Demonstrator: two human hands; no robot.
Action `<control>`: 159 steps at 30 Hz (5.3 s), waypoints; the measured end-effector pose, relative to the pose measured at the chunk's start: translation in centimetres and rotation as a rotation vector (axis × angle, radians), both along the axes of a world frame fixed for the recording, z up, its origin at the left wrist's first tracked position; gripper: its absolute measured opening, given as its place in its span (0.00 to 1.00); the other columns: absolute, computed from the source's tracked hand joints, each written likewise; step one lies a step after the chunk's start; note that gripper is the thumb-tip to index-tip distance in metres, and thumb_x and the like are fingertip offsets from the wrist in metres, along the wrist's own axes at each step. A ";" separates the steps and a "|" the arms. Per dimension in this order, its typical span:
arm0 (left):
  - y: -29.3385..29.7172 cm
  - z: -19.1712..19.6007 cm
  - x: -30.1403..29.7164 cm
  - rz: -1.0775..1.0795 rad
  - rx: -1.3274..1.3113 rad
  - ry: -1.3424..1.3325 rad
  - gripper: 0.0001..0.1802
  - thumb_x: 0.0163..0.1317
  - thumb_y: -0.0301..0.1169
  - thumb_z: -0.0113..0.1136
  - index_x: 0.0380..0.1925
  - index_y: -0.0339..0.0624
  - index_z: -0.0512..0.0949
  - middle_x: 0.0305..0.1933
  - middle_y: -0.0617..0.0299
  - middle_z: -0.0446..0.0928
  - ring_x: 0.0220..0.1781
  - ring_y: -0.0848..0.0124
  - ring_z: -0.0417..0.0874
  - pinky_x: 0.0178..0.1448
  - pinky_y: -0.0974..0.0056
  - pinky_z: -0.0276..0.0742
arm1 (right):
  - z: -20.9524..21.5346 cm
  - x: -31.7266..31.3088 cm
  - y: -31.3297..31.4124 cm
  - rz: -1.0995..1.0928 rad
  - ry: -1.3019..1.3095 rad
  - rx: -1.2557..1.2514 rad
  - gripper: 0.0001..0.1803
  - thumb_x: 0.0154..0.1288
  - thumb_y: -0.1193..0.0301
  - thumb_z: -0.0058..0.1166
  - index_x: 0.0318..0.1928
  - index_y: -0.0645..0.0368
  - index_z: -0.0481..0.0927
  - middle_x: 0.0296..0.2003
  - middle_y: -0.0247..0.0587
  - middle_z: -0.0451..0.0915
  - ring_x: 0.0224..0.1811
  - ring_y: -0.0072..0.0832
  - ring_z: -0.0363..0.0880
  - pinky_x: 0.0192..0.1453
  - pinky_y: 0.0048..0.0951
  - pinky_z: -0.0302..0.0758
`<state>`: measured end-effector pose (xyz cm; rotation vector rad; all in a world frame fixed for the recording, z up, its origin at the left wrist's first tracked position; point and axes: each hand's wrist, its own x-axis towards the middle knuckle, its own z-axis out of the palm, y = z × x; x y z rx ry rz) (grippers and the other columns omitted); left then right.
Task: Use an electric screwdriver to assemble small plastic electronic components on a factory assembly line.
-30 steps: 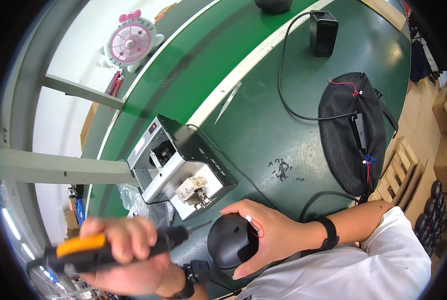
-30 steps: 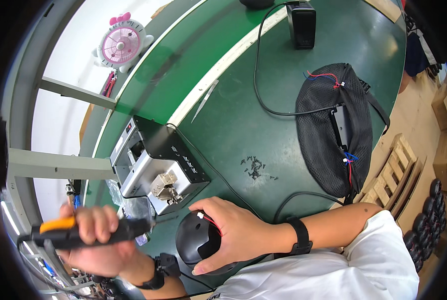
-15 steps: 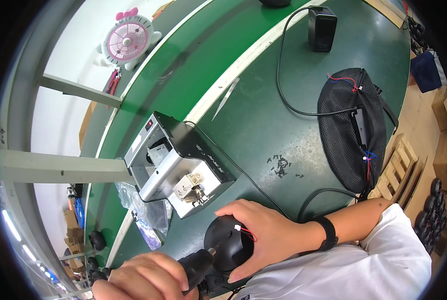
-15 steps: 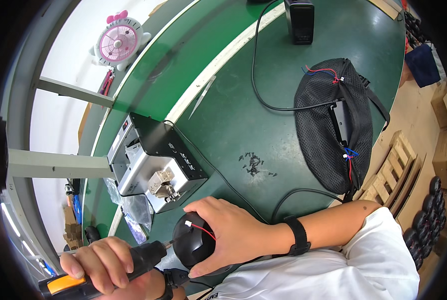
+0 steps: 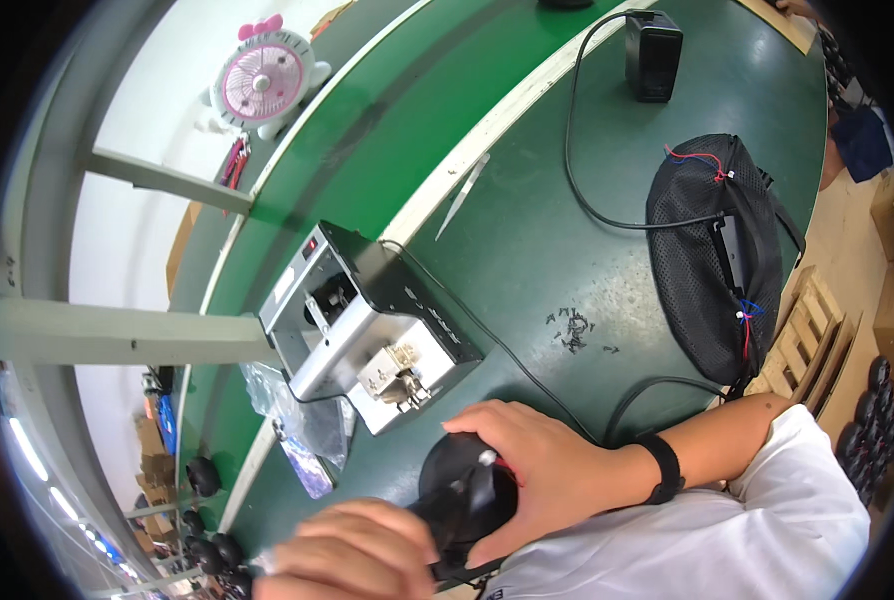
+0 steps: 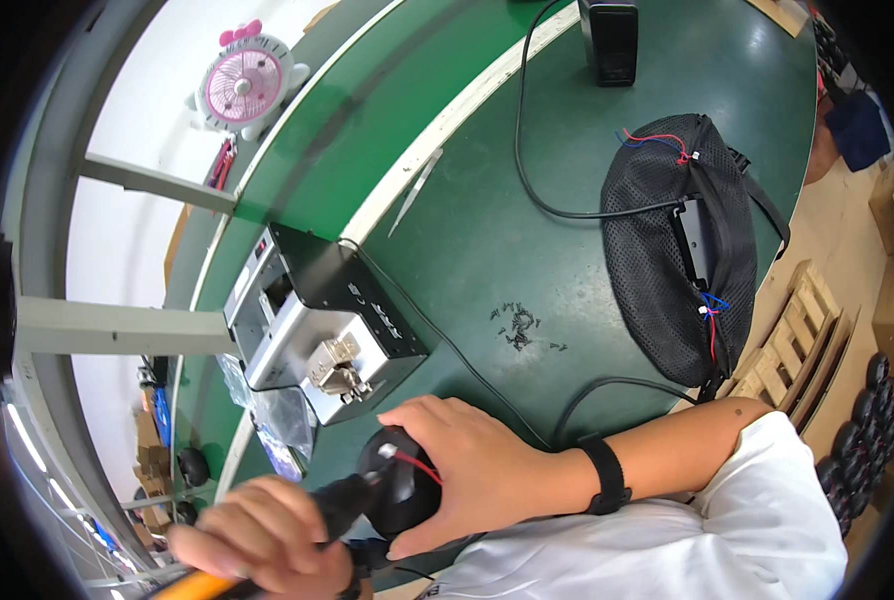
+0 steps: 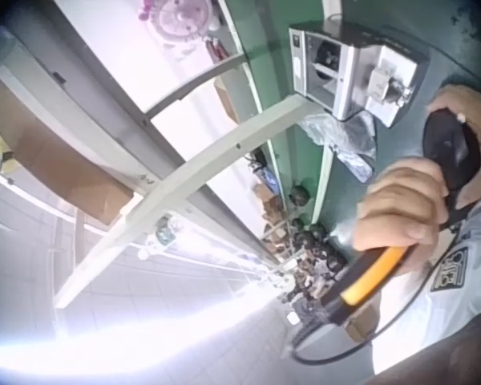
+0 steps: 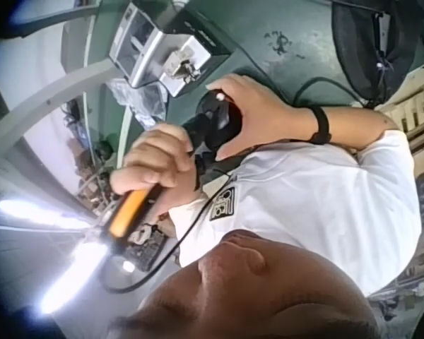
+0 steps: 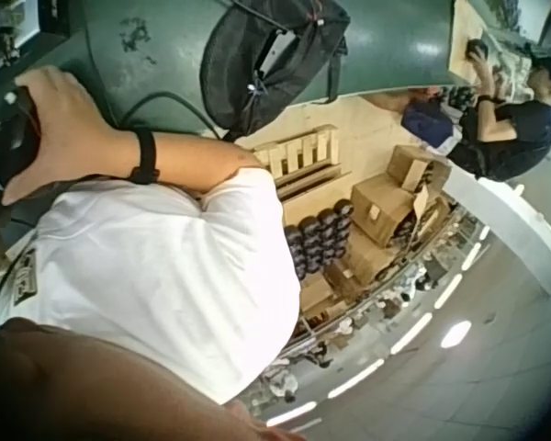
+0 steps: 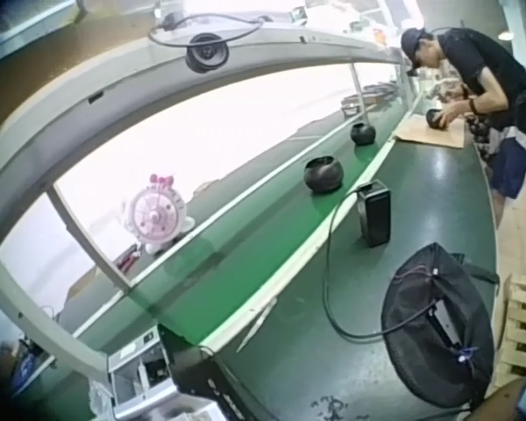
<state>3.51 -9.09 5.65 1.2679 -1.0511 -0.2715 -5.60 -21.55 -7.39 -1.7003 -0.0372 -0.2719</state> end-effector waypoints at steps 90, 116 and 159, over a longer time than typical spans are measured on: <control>-1.1 -4.0 5.8 -1.105 -0.435 0.631 0.35 0.80 0.57 0.33 0.31 0.36 0.73 0.18 0.59 0.74 0.13 0.69 0.72 0.22 0.63 0.68 | 1.6 0.0 -2.4 0.323 -0.091 -0.208 0.65 0.35 0.58 0.81 0.76 0.48 0.59 0.67 0.68 0.59 0.70 0.64 0.60 0.73 0.51 0.65; 4.2 -1.6 8.0 -0.218 -0.295 0.891 0.27 0.77 0.56 0.36 0.51 0.45 0.71 0.23 0.71 0.68 0.21 0.75 0.68 0.30 0.62 0.67 | 2.0 -1.3 -2.6 0.210 -0.011 -0.100 0.55 0.41 0.59 0.82 0.71 0.53 0.65 0.68 0.49 0.66 0.79 0.50 0.53 0.76 0.46 0.64; 15.8 -3.7 5.0 0.161 -0.623 0.445 0.31 0.76 0.62 0.35 0.47 0.44 0.72 0.19 0.65 0.67 0.15 0.74 0.66 0.24 0.67 0.64 | 7.6 -0.5 -4.5 0.338 -0.100 -0.518 0.50 0.40 0.54 0.80 0.66 0.56 0.72 0.62 0.52 0.71 0.68 0.48 0.68 0.73 0.43 0.65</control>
